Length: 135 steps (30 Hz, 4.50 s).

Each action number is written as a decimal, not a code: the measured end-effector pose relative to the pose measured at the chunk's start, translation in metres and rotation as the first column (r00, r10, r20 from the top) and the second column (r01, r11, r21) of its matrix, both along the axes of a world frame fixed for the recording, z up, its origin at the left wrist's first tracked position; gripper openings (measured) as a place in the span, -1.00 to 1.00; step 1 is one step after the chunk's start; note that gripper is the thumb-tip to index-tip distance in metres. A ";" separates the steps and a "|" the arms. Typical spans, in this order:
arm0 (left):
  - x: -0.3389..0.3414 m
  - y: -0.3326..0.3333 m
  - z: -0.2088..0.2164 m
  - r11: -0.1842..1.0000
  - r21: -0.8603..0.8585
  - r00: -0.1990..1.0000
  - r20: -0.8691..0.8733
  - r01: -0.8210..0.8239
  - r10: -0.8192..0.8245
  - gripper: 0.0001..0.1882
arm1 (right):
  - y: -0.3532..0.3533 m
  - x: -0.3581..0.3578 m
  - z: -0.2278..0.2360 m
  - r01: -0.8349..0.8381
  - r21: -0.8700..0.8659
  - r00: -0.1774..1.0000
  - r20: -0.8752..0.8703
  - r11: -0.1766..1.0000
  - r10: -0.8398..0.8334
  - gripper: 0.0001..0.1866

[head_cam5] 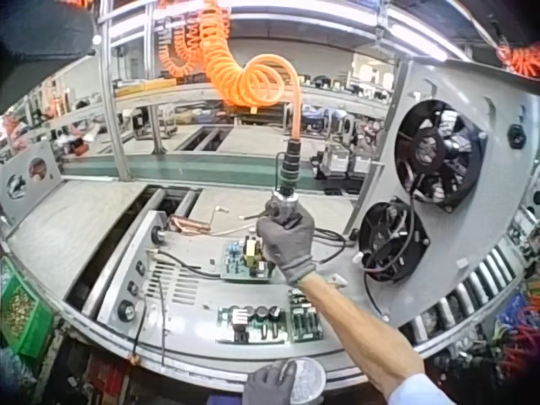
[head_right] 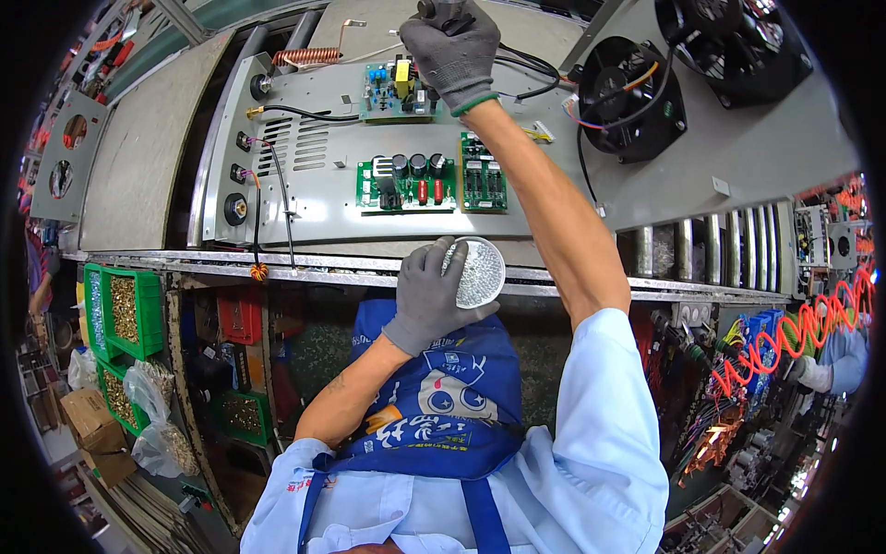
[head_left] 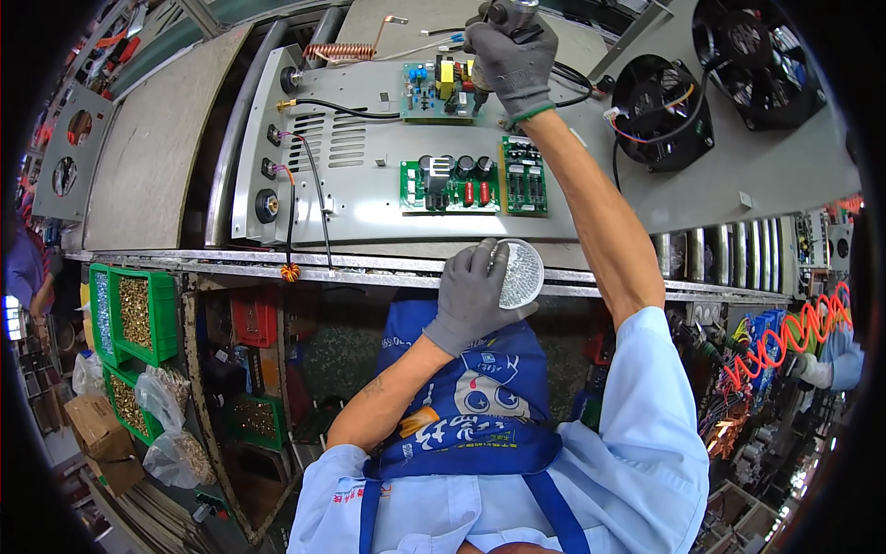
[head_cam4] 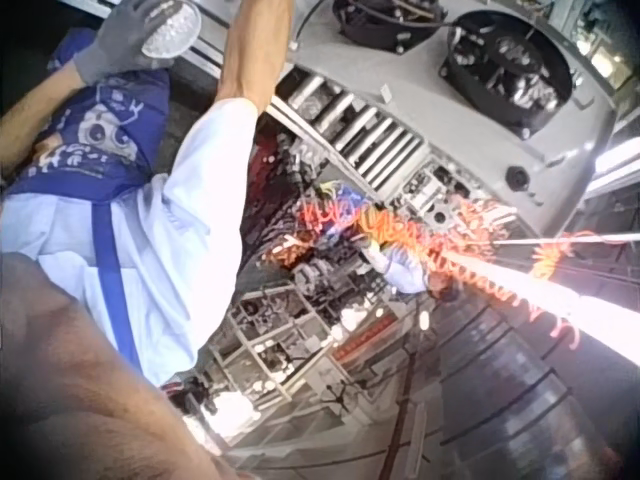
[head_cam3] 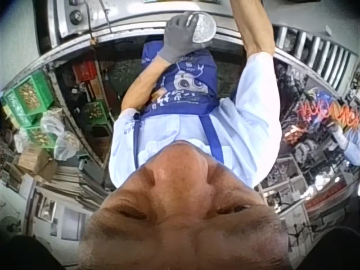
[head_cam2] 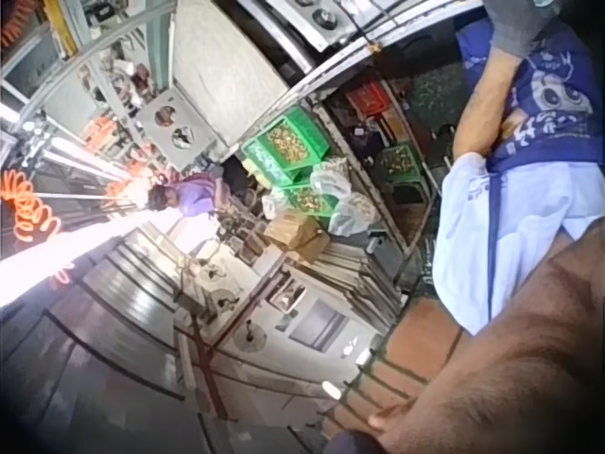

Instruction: Assembling and wiring electronic components into an inverter unit housing on an assembly line.

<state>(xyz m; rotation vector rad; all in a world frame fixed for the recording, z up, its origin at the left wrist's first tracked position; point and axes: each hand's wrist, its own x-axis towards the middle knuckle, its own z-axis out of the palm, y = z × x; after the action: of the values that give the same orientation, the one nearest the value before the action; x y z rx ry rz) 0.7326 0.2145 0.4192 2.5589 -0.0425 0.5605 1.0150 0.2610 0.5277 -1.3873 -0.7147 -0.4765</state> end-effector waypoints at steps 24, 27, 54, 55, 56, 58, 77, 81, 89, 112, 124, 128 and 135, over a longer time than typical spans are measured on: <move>0.000 0.002 -0.005 0.998 -0.059 0.997 0.079 0.021 -0.016 -0.06 | -0.140 -0.181 -0.033 -0.149 0.030 0.849 -0.509 0.988 0.143 -0.75; -0.002 0.002 -0.005 0.998 -0.064 0.997 0.068 0.026 -0.021 -0.04 | -0.145 -0.184 -0.041 -0.132 0.049 0.830 -0.541 0.990 0.138 -0.73; -0.005 0.000 -0.005 0.996 -0.092 0.997 0.074 0.003 0.004 -0.02 | -0.083 -0.130 0.044 -0.358 0.291 0.861 -0.266 0.887 0.434 -0.87; -0.006 0.001 -0.004 0.996 -0.092 0.999 0.052 -0.002 0.007 -0.03 | -0.064 -0.119 0.047 -0.359 0.291 0.883 -0.201 0.887 0.424 -0.89; -0.007 0.001 -0.003 0.995 -0.097 0.999 0.047 -0.005 0.009 -0.03 | -0.041 -0.115 0.062 -0.318 0.337 0.900 -0.187 0.886 0.394 -0.91; -0.006 0.002 -0.001 0.994 -0.110 0.999 0.038 -0.005 0.009 -0.03 | -0.007 -0.084 0.053 -0.286 0.202 0.958 0.026 0.937 0.287 -0.92; -0.008 0.000 -0.005 0.984 -0.178 0.999 -0.015 0.025 -0.029 -0.01 | 0.086 -0.048 0.007 -0.257 0.020 0.958 -0.130 0.966 0.257 -0.89; -0.007 0.001 -0.005 0.987 -0.161 1.000 -0.016 0.024 -0.027 0.01 | 0.098 -0.039 -0.002 -0.204 0.034 0.975 -0.084 0.978 0.206 -0.89; -0.007 0.001 -0.008 0.998 -0.055 0.999 0.048 0.024 -0.022 -0.04 | 0.100 -0.033 -0.005 -0.227 0.108 0.970 -0.066 0.968 0.234 -0.86; -0.003 0.001 0.010 0.999 0.011 0.997 -0.073 0.040 -0.039 -0.10 | -0.115 -0.148 0.062 -0.376 0.369 0.806 -0.322 0.850 0.497 -0.73; -0.004 0.005 -0.001 0.999 0.007 0.997 0.057 0.054 -0.054 -0.14 | -0.150 -0.177 -0.011 -0.217 0.057 0.882 -0.415 0.974 0.221 -0.73; -0.005 0.005 -0.007 0.999 0.017 0.996 0.073 0.050 -0.051 -0.13 | -0.148 -0.178 -0.015 -0.214 0.084 0.843 -0.488 0.973 0.227 -0.78; -0.005 0.004 -0.004 0.998 -0.032 0.997 0.061 0.055 -0.053 -0.14 | -0.143 -0.185 -0.029 -0.157 0.079 0.808 -0.563 0.984 0.174 -0.75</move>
<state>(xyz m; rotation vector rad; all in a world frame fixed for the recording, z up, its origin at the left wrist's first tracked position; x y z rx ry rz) 0.7278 0.2188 0.4153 2.5005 -0.1221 0.6117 0.8301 0.1183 0.4987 -1.3303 -0.3257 0.0804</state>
